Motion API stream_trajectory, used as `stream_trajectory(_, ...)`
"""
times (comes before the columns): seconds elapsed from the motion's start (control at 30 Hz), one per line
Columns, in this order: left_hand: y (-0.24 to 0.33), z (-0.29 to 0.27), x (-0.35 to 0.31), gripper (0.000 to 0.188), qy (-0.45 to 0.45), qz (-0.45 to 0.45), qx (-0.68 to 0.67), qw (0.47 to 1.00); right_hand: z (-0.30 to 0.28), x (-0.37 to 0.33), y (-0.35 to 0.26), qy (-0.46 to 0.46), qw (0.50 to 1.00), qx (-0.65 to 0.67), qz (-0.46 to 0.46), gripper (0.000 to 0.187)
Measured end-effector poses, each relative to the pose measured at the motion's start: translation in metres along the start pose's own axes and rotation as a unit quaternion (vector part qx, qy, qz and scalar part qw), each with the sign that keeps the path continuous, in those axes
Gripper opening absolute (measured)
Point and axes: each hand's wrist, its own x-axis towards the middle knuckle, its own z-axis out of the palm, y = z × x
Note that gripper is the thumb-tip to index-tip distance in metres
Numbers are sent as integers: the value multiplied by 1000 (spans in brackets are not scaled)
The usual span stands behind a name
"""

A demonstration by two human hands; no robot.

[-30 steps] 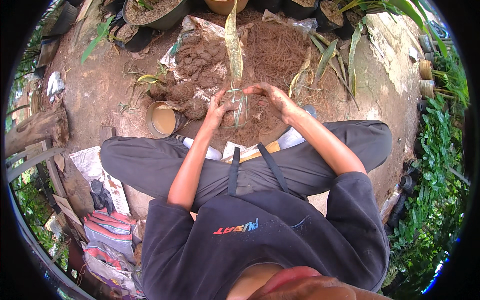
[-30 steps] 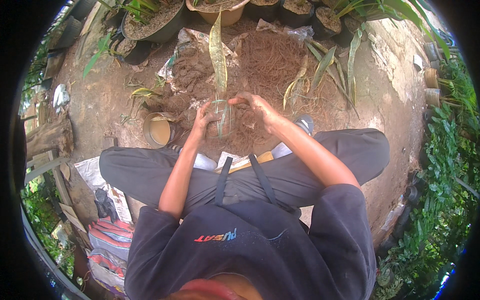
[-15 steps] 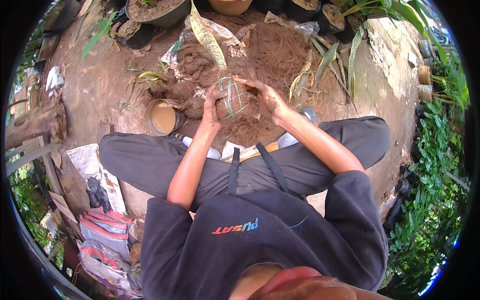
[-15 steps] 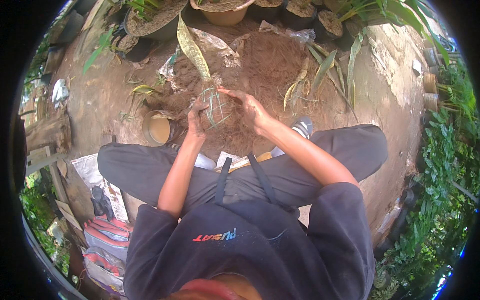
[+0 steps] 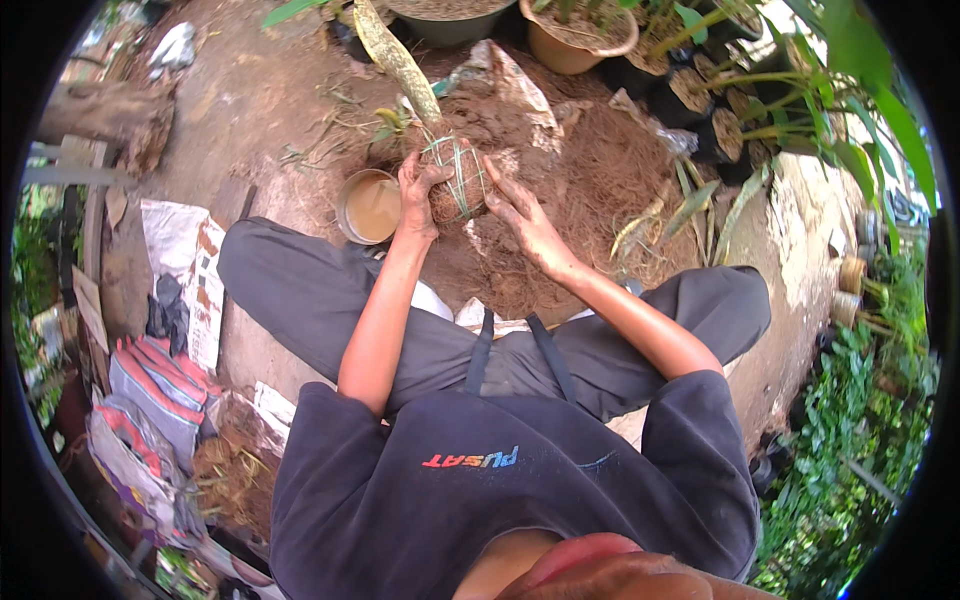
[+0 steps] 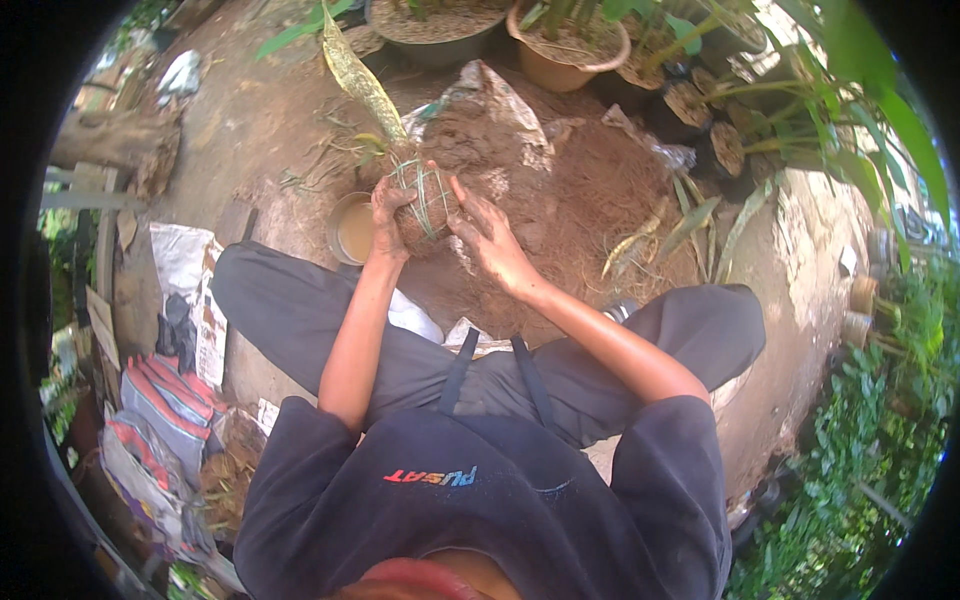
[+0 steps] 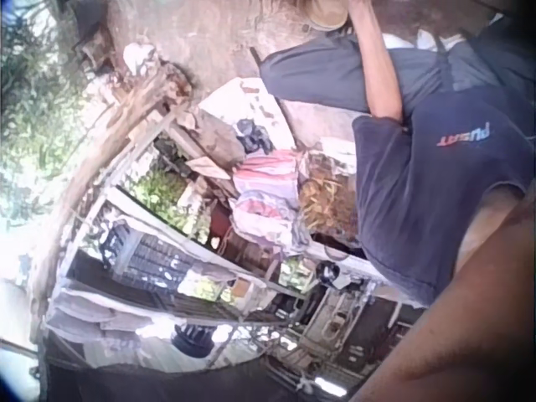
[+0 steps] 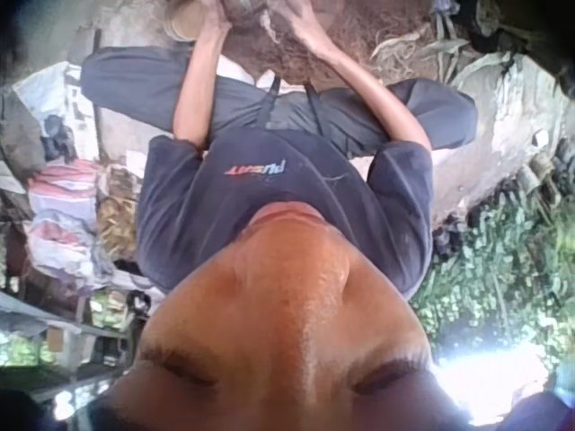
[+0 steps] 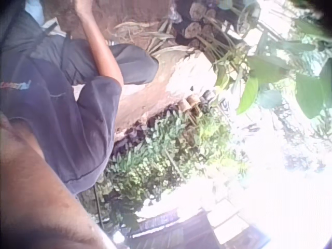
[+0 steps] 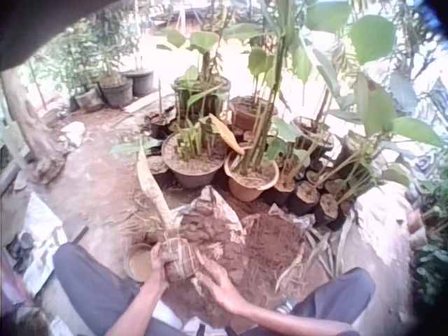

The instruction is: The person sits on the ground and repeatedly scoops soil and fibrous material from a pile, compressing it into small balls by hand. They occasionally use a long leaf to assist in gathering or shaping the material. The formed soil balls are placed into a nearby container.

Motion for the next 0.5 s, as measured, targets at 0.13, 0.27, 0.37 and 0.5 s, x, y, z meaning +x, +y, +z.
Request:
stream_trajectory(0.13, 28, -33, -4, 50, 105, 81, 32, 991, 18, 5, 5, 5, 999, -31, -10, 47)
stream_trajectory(0.27, 54, -96, 7, 47, 215, 177, 47, 959, 57, 27, 1, 20, 995, 75, 58, 35)
stream_trajectory(0.37, 83, -141, 19, 45, 288, 247, 74, 922, 75, 46, -2, 3, 991, 100, 85, 29)
stream_trajectory(0.5, 90, -232, 55, 50, 364, 277, 184, 870, 97, 62, -1, 24, 968, 203, 143, 26)
